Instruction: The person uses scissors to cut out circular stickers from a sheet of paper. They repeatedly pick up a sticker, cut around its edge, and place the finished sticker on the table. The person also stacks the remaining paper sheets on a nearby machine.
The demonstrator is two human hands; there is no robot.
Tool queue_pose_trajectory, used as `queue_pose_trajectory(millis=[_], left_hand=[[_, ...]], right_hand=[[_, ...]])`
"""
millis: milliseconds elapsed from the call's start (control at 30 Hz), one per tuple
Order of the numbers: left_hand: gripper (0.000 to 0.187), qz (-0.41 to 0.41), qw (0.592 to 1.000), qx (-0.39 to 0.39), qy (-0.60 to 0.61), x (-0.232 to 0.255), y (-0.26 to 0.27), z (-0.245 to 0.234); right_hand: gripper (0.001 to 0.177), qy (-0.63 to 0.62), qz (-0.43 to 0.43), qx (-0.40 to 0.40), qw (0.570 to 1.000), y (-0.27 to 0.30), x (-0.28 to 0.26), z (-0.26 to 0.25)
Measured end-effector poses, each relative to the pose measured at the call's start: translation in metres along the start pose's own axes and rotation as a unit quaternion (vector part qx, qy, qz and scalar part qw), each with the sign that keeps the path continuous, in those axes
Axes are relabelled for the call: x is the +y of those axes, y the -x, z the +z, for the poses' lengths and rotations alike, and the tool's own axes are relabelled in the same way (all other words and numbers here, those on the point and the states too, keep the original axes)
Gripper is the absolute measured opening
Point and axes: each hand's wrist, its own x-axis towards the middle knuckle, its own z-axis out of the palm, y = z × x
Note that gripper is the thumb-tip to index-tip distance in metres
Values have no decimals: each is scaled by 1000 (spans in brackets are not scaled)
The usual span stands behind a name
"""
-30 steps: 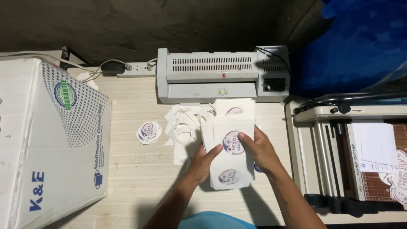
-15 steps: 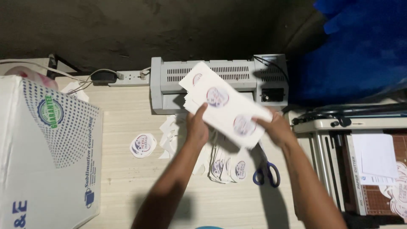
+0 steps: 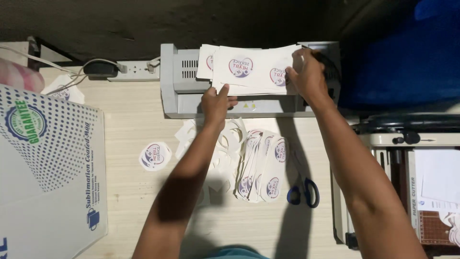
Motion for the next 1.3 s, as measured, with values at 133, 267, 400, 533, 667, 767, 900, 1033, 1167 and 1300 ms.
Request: queue_pose_trajectory(millis=[133,267,400,533,667,767,900,1033,1167,1300], left_hand=[[36,7,998,4,55,-17,16,-25],[29,95,990,1,-107,-39,71,-58],[19,102,954,-94,-265,-82,143,-64],[18,123,976,-162,-82,-109,199,-44],[25,194,925,-148,-292,-90,235,-30],[34,267,888,-122,-355,-97,239,-31],[38,237,892,-132,-362,-95,233,-34],[34,260,892,-149,-338,-119,218,-40],[34,222,897,-155,-350,-115,217,-39],[41,137,915,-157,-347,-100,223,-34]], right_hand=[[47,59,37,-2,998,30,-40,-30],[24,33,114,-66,991,99,-38,-37],[33,-6,263,-217,940,207,-31,-27],[46,-27,307,-231,923,264,-79,-19],[65,-7,270,-141,952,285,-104,-11],[75,14,285,-147,947,286,-112,-2],[75,50,228,-120,965,292,-109,10],[74,45,262,-146,953,290,-106,9],[72,-5,211,-133,969,294,-99,6],[67,-29,225,-183,956,294,-97,0]])
